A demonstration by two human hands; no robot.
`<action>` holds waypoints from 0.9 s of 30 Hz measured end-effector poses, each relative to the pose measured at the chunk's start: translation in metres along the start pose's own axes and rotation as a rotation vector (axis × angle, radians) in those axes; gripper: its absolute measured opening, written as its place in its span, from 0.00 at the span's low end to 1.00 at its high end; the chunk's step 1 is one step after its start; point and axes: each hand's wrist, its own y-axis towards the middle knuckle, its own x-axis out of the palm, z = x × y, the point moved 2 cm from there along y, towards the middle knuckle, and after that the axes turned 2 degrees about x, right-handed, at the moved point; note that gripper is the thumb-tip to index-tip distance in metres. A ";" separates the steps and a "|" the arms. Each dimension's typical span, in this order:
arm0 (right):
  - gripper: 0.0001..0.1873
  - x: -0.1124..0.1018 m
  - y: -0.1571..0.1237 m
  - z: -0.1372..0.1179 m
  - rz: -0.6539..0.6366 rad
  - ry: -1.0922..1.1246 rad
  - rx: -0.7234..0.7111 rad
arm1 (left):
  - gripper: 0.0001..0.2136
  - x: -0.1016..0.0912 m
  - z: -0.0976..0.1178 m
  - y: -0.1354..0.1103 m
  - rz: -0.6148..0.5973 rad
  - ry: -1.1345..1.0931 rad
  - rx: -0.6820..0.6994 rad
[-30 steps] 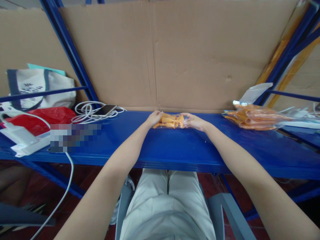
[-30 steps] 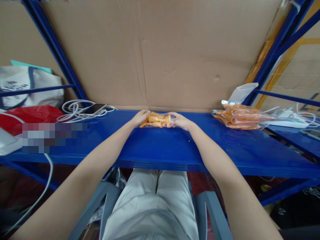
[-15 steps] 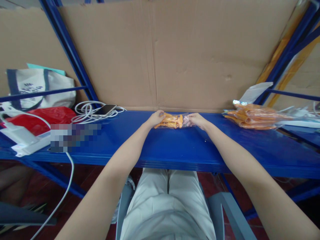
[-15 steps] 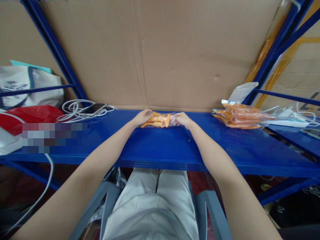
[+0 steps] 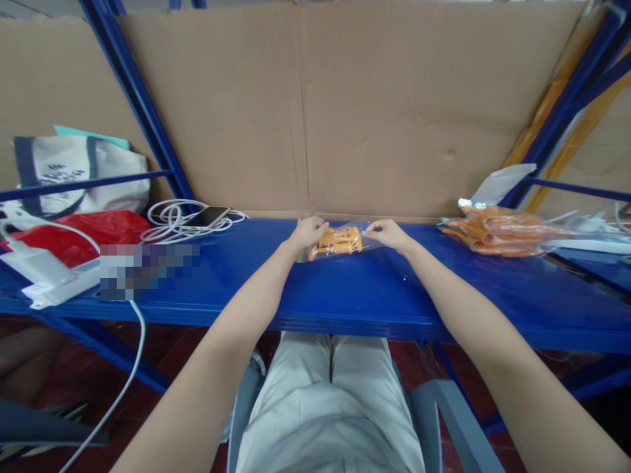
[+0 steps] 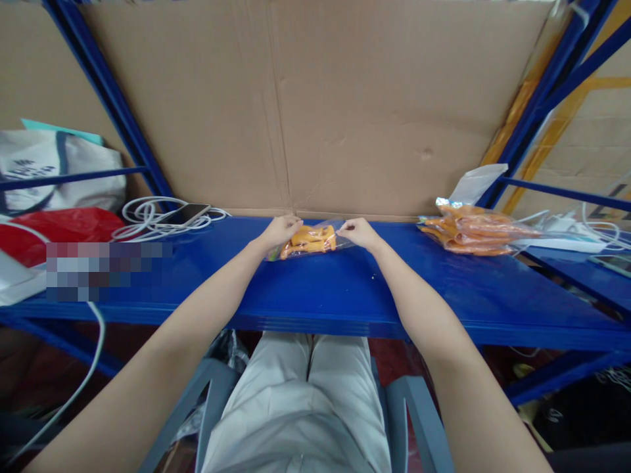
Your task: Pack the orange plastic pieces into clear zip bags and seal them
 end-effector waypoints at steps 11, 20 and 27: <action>0.23 -0.012 -0.004 0.008 0.109 -0.287 0.361 | 0.14 -0.009 0.005 -0.006 -0.051 -0.322 -0.302; 0.17 0.005 -0.002 0.006 0.028 0.135 0.397 | 0.16 -0.004 0.006 -0.010 -0.003 -0.340 -0.510; 0.11 0.014 -0.003 -0.001 0.038 0.311 0.353 | 0.19 0.000 0.004 -0.011 0.001 -0.471 -0.557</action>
